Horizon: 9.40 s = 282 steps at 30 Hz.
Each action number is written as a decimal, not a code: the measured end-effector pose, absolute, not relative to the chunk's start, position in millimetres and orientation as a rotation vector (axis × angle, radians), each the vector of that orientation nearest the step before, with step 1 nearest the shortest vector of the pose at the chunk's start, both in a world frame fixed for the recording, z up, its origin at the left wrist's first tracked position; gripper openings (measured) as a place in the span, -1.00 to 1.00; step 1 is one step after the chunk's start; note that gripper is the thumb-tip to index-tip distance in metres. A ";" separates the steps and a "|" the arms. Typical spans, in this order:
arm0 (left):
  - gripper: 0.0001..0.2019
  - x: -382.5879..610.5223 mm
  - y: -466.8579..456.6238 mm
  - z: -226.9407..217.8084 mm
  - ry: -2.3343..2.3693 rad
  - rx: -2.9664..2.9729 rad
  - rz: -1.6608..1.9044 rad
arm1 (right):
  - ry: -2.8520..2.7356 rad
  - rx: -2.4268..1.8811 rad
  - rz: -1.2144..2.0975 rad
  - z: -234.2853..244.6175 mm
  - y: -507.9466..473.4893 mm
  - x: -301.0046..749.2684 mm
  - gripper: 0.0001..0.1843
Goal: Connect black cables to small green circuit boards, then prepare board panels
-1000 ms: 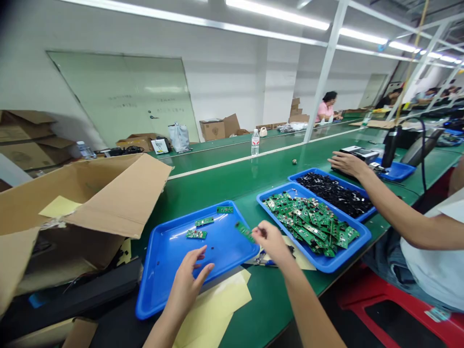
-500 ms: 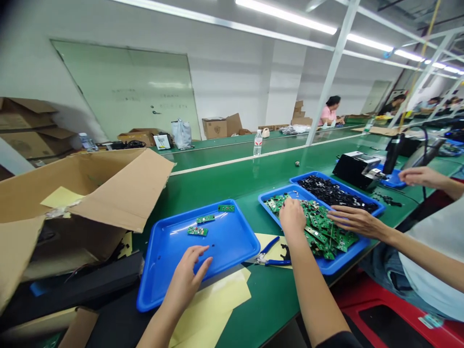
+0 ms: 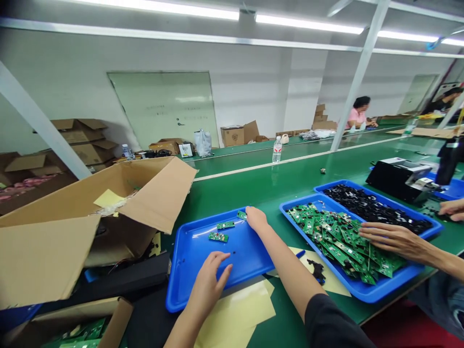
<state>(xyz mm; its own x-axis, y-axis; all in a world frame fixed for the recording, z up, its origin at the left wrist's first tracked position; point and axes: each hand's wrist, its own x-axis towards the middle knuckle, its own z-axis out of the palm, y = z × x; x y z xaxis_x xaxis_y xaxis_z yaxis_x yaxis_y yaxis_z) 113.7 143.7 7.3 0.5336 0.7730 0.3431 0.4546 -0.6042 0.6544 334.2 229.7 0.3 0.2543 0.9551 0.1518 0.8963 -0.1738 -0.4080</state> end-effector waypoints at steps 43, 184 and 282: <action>-0.77 113.6 142.6 26.8 0.850 0.934 0.729 | -1.766 -1.386 0.414 -0.4 125.9 276.4 -0.67; -0.76 124.9 136.5 17.5 0.964 1.256 0.845 | -1.867 -1.322 -0.048 -3.8 121.2 274.1 -0.80; -0.70 118.0 139.9 25.6 0.721 0.869 0.960 | -1.591 -1.124 0.419 15.3 113.2 267.9 -0.88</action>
